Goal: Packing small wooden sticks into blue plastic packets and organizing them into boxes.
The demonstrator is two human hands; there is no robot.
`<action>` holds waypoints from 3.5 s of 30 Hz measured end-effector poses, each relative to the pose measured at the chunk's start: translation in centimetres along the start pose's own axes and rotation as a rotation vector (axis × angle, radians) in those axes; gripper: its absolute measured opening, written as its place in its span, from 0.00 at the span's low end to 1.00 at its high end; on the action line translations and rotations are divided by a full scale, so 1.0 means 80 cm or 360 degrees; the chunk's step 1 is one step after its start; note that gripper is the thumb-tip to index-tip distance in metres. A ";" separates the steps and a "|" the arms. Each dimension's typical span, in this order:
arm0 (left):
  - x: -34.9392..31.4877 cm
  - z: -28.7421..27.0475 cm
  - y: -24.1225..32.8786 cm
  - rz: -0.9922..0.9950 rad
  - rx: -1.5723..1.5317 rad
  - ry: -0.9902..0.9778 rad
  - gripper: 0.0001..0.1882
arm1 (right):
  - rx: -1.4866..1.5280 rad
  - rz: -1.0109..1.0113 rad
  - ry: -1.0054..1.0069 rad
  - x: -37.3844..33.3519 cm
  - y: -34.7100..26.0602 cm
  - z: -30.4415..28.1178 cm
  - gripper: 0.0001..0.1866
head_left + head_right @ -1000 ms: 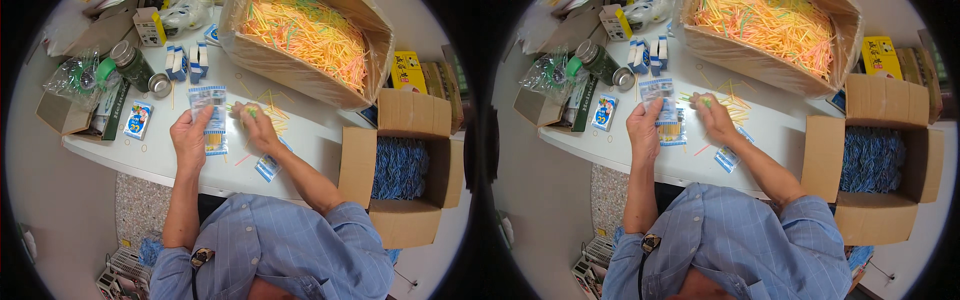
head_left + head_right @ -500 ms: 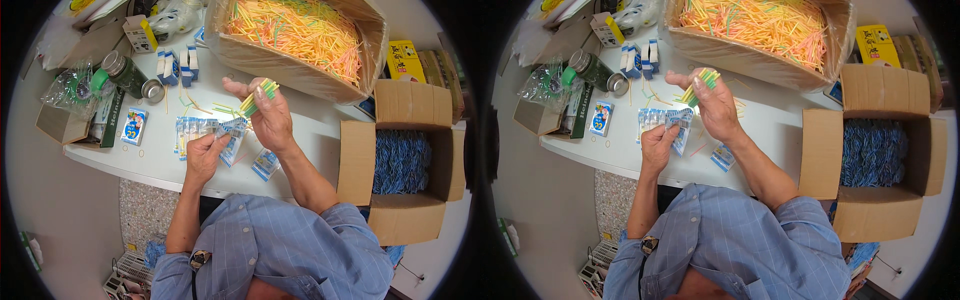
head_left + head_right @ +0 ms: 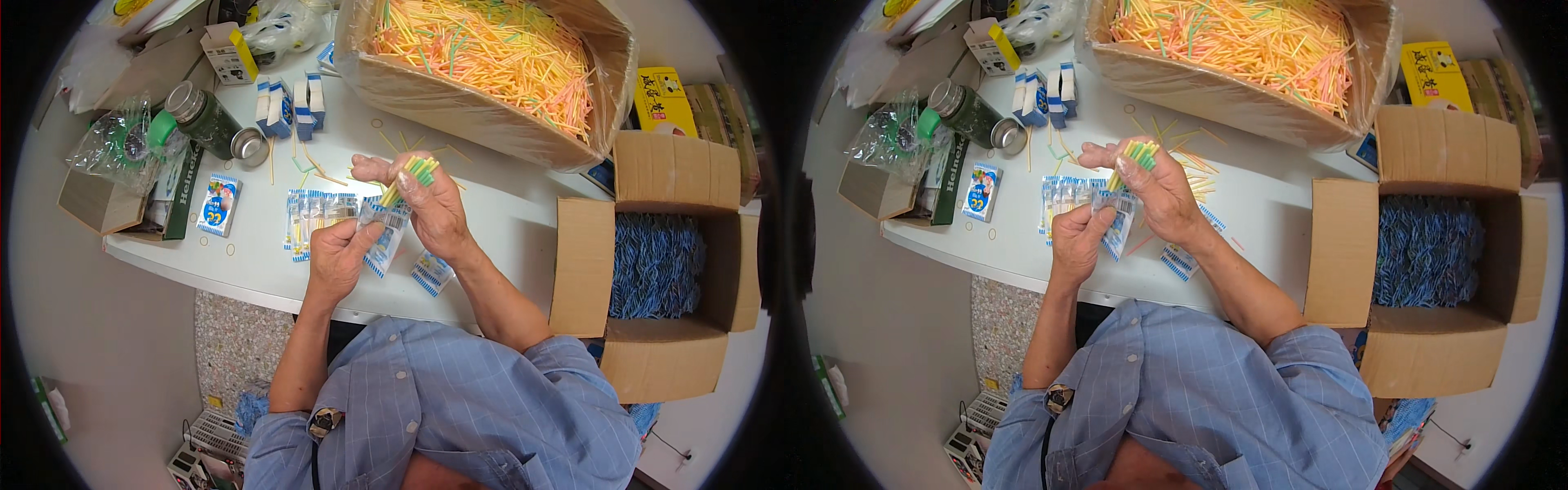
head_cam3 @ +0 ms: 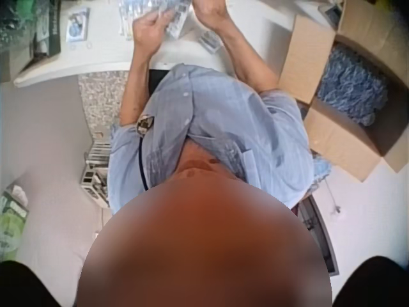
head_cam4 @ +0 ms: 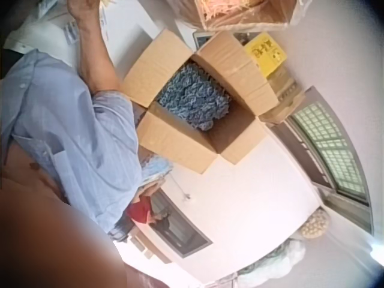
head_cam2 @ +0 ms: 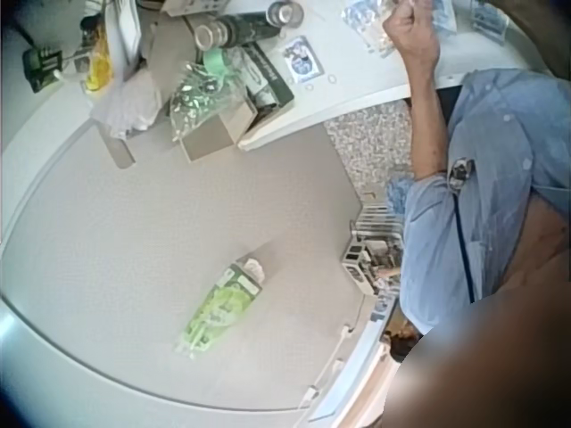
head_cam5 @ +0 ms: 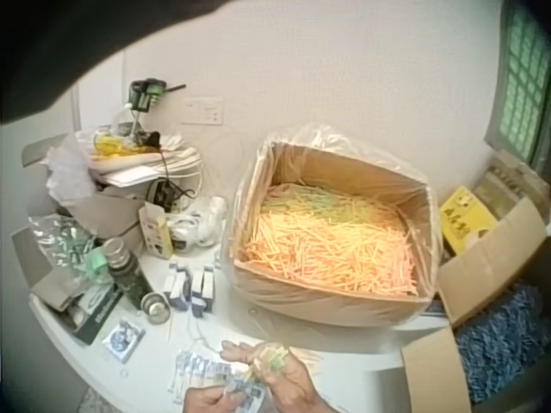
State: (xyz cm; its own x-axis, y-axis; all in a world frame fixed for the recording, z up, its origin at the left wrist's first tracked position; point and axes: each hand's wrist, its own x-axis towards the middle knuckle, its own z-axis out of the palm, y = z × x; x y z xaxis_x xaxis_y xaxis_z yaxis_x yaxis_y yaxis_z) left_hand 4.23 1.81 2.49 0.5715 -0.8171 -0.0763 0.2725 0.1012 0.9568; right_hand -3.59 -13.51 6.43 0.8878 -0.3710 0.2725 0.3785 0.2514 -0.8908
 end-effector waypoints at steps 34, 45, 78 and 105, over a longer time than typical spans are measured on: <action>-0.013 -0.012 -0.019 -0.0133 0.1080 0.0371 0.14 | -0.0621 0.0921 0.0092 -0.048 0.051 -0.039 0.09; 0.004 -0.048 -0.033 0.0530 0.2079 0.0672 0.28 | -0.1401 0.0129 0.0134 -0.001 -0.022 0.010 0.10; 0.006 -0.040 -0.009 0.0830 0.1587 0.0615 0.16 | -0.3930 -0.0268 -0.0436 0.419 -0.073 -0.190 0.21; 0.054 0.053 0.105 -0.0092 -0.0457 0.0100 0.26 | 0.0115 0.0353 0.0248 0.182 -0.164 -0.079 0.10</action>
State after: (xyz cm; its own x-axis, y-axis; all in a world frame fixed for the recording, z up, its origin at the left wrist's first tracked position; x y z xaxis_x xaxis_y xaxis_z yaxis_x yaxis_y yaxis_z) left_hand 5.76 -3.29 11.42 0.5928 -0.7905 -0.1539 0.5085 0.2192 0.8327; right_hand 2.69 -27.84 19.75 0.9022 -0.4312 0.0099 0.2023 0.4028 -0.8927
